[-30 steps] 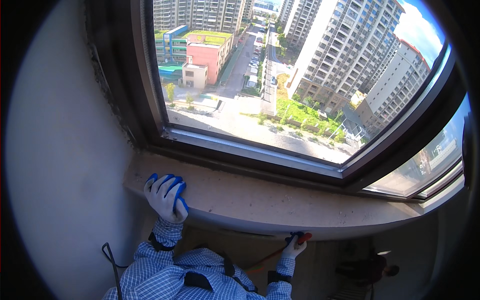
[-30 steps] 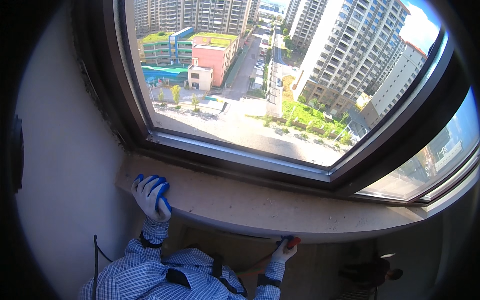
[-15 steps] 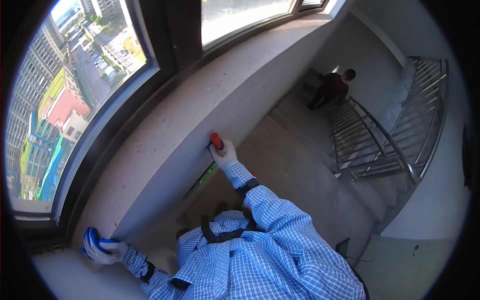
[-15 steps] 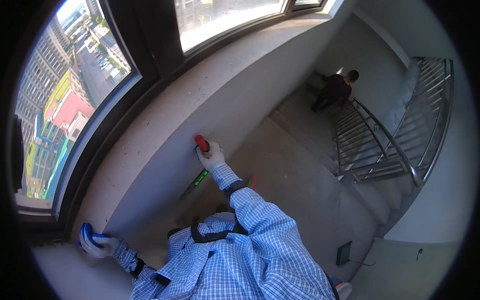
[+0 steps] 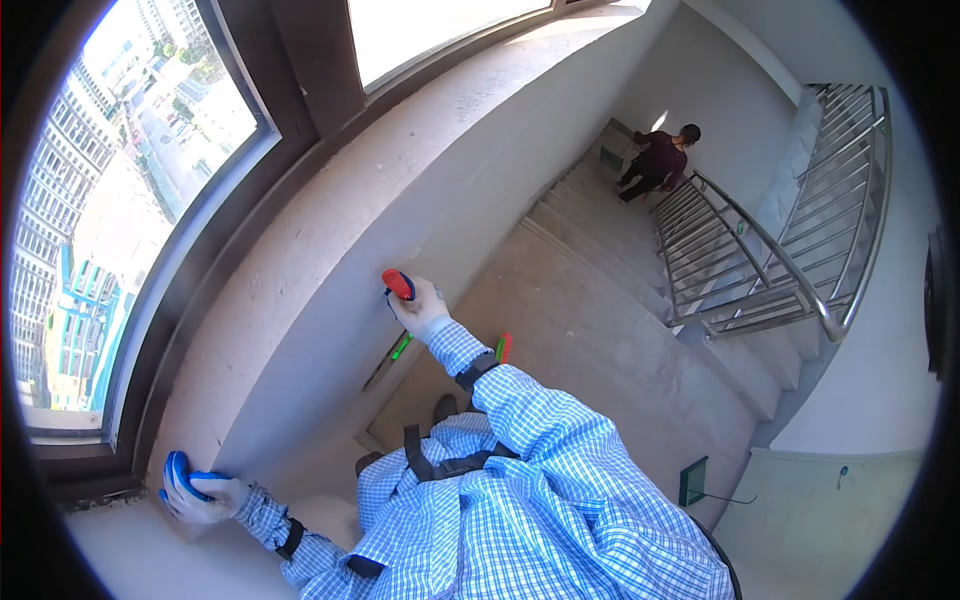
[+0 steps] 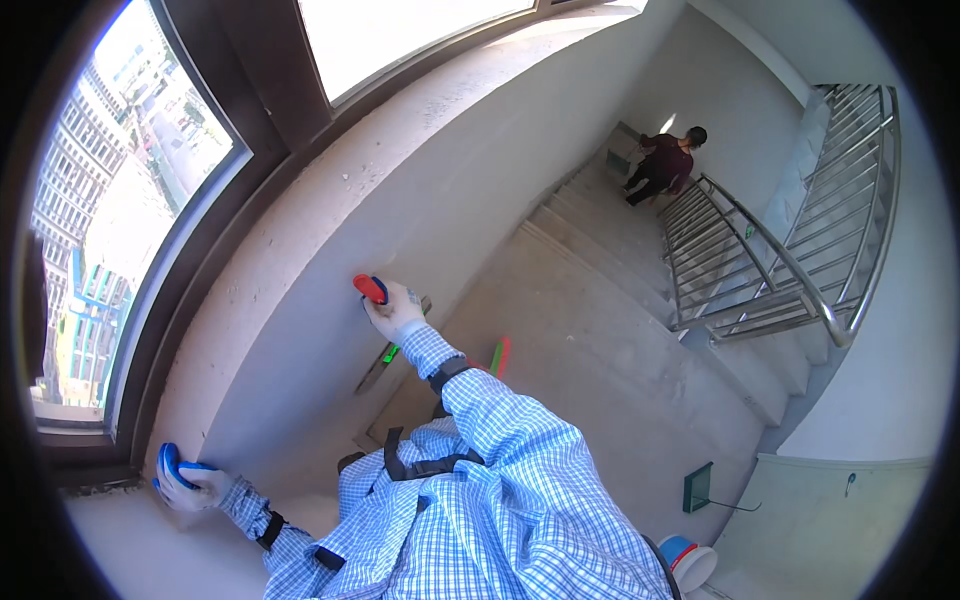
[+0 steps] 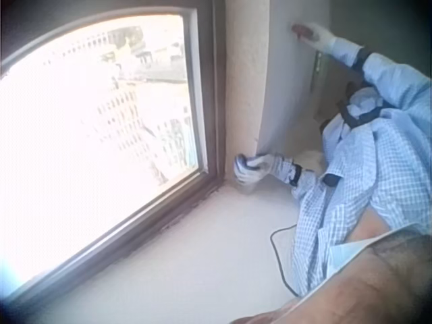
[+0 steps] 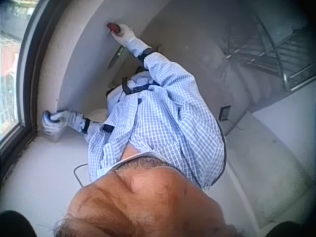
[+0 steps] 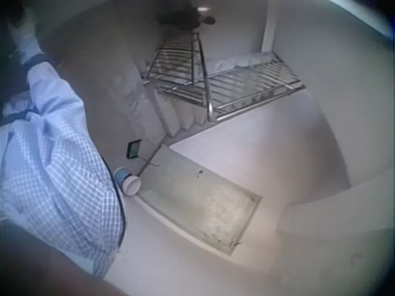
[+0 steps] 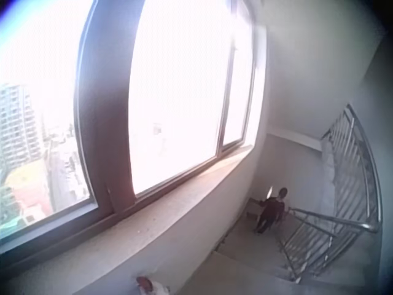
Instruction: Cleaning a window and ledge in a stairwell using a squeegee and spray bottle.
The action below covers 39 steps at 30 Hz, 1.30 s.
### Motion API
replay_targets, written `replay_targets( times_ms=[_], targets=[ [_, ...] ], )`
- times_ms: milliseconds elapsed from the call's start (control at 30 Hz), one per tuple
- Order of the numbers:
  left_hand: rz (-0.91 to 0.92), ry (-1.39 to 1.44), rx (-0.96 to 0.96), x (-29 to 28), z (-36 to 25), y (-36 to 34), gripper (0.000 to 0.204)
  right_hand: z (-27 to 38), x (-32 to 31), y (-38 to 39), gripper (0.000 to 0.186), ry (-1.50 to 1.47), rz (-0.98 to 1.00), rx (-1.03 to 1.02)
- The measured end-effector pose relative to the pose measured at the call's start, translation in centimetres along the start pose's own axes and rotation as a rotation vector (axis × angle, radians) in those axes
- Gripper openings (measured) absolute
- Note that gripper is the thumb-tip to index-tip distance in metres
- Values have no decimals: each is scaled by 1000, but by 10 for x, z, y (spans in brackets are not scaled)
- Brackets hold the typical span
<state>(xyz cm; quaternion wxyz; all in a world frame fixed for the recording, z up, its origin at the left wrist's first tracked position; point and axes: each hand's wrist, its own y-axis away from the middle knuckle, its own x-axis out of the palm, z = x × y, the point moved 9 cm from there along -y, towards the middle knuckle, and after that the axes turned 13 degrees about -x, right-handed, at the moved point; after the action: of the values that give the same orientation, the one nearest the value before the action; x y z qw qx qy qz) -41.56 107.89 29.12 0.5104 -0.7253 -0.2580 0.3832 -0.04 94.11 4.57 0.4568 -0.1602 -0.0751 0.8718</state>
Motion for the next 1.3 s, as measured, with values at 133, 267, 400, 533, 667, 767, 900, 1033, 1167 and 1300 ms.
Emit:
replay_targets(
  times_ms=[133,267,400,533,667,767,900,1033,1167,1300],
  targets=[
    [13,27,-13,-1,-3,-3,42,9,-2,1,15,-160,4,96],
    [12,50,11,0,0,-3,42,8,-5,-3,15,121,99,30],
    [24,32,6,1,-6,-2,41,6,-6,-3,18,116,73,-25],
    [86,-12,-63,0,4,-2,39,25,-10,-8,20,187,157,-22],
    [-9,440,-300,-19,-16,-14,39,-4,-12,-6,22,-27,30,-10],
    [124,490,110,-37,-105,-23,34,14,-25,2,25,167,99,20],
    [714,907,-83,31,-176,21,33,27,-32,21,23,167,88,-20],
    [969,1182,-214,74,-228,68,52,-16,-36,61,18,176,118,84],
    [1342,1218,14,84,-274,120,77,-27,-53,96,15,206,76,103],
    [1941,1533,-66,100,-308,181,72,-32,-60,110,16,249,52,136]
  ],
)
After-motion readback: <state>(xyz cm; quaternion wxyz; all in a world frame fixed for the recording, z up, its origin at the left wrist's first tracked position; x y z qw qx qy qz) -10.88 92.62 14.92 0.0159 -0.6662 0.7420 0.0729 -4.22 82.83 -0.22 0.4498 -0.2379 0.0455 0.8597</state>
